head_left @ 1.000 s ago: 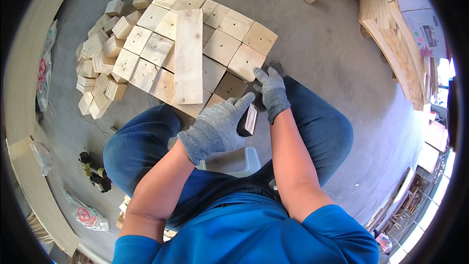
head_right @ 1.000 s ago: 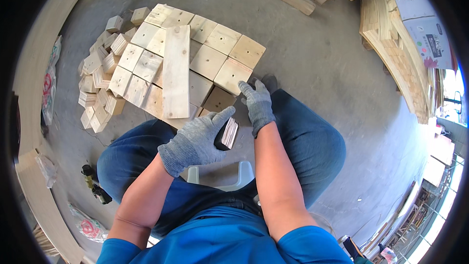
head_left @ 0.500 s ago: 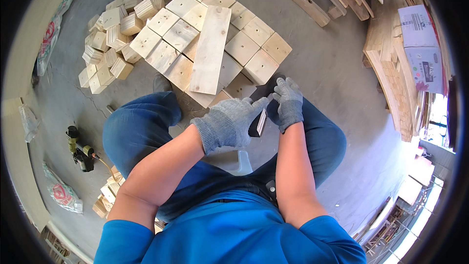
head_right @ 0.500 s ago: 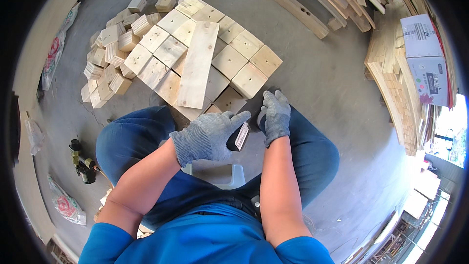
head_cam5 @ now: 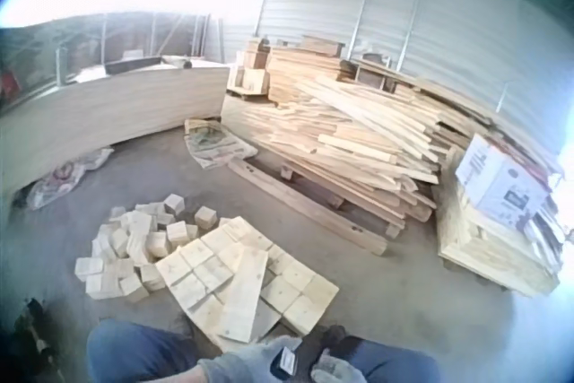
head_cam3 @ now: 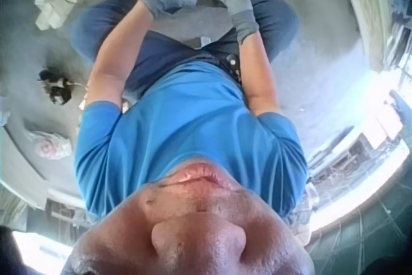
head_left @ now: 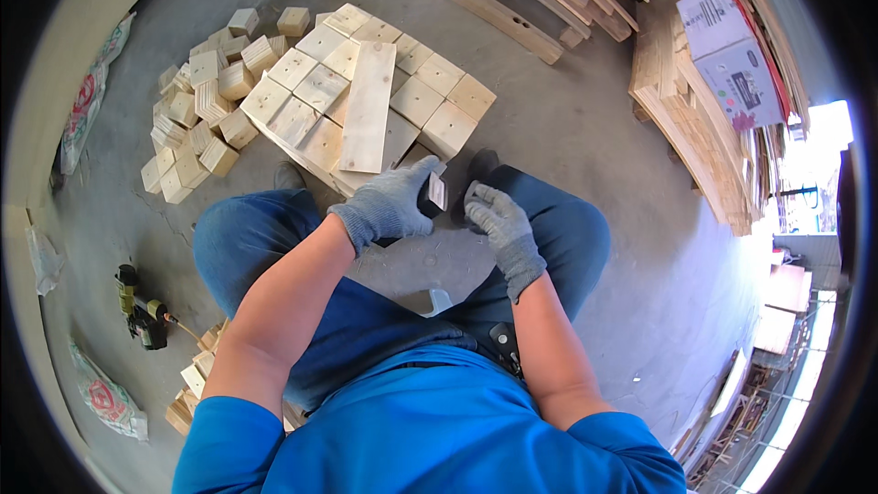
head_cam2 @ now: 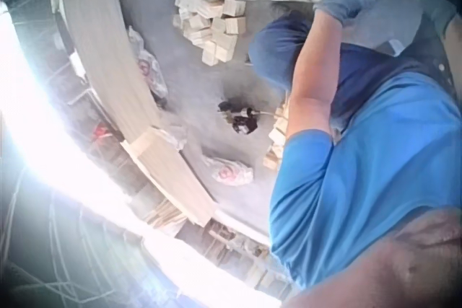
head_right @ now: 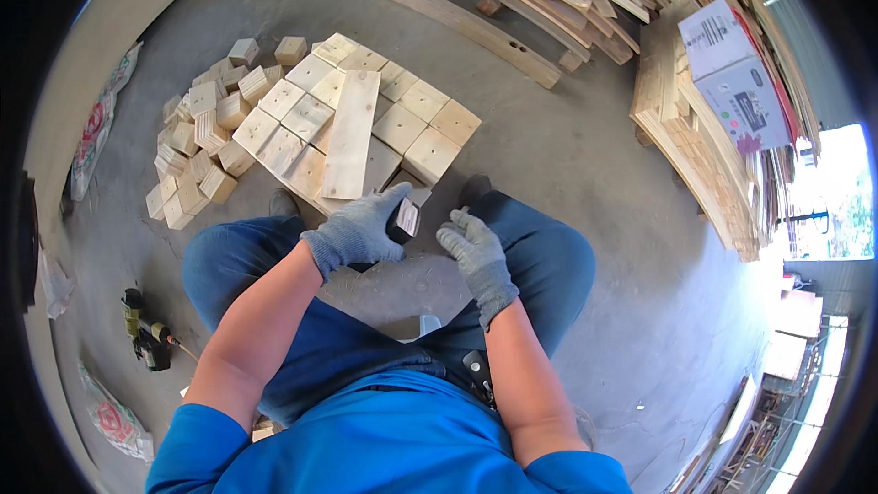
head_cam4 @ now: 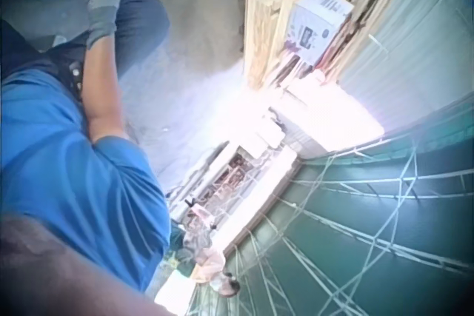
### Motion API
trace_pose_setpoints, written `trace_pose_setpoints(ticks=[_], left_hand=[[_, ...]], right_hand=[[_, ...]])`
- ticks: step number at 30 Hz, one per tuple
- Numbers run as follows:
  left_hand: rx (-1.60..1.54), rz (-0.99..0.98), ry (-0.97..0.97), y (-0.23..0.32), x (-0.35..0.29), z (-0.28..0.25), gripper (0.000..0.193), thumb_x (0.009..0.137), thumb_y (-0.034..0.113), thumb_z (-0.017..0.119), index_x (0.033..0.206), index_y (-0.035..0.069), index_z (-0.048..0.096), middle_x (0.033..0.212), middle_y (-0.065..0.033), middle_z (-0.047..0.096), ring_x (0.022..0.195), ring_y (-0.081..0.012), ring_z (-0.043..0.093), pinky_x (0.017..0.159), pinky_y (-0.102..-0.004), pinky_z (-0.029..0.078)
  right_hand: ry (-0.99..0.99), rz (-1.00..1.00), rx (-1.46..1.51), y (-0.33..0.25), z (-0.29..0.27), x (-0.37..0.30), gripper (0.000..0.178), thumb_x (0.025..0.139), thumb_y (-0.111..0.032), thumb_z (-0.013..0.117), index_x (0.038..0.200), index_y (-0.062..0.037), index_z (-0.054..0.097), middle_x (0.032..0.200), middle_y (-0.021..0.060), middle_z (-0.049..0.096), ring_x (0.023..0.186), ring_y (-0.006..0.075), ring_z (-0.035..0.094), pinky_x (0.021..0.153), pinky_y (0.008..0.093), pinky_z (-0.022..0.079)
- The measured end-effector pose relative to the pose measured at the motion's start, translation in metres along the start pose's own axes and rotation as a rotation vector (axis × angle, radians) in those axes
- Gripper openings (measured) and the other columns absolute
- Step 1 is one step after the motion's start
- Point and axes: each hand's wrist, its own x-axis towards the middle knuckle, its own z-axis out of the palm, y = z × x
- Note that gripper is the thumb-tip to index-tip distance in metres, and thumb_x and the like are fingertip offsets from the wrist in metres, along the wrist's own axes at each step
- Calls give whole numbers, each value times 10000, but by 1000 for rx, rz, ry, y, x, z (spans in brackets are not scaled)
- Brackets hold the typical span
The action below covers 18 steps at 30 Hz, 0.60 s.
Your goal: The person sits on the floor and sands small wooden blocks using a sanding block. They pick up each block, sand its surfaces, and place it back into a pile. The person repeats this process for multiple blocks.
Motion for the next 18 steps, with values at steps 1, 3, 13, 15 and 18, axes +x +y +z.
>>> trace_pose_setpoints(ticks=[1,3,13,15,18], left_hand=[[-14,-14,9,-2,-2,3,1159,689,350,894,1669,51,354,1477,-266,620,1358,-409,619,1180,-417,478],[-46,-55,33,-6,-13,10,1184,686,384,909,1674,54,347,1528,-273,582,1392,-401,598,1186,-413,474],[-1000,-91,248,-46,-17,40,877,856,99,898,1610,13,459,1318,-125,703,1142,-200,710,1010,-334,589],[-1111,-65,198,-49,-14,32,783,885,83,867,1574,10,503,1285,-122,714,1136,-209,714,996,-338,599],[-1232,-79,221,-44,-13,35,677,911,79,838,1523,22,553,1240,-106,723,1116,-213,721,981,-343,610]], right_hand=[[-46,41,-2,-3,3,-11,584,1035,-115,755,1532,69,510,1380,180,688,1238,231,687,1070,334,559],[-136,-43,-226,13,9,-18,677,1010,-212,803,1553,52,496,1429,208,664,1272,257,675,1103,364,544],[-333,-95,-463,-9,55,-22,1090,898,-488,883,1684,9,315,1596,263,536,1444,351,578,1213,434,450],[-306,-100,-443,-9,58,-20,1139,876,-511,894,1695,0,290,1597,266,533,1457,355,566,1218,436,444],[-282,-115,-474,-10,61,-16,1162,844,-537,903,1696,-23,303,1594,265,545,1451,353,579,1191,417,474]])
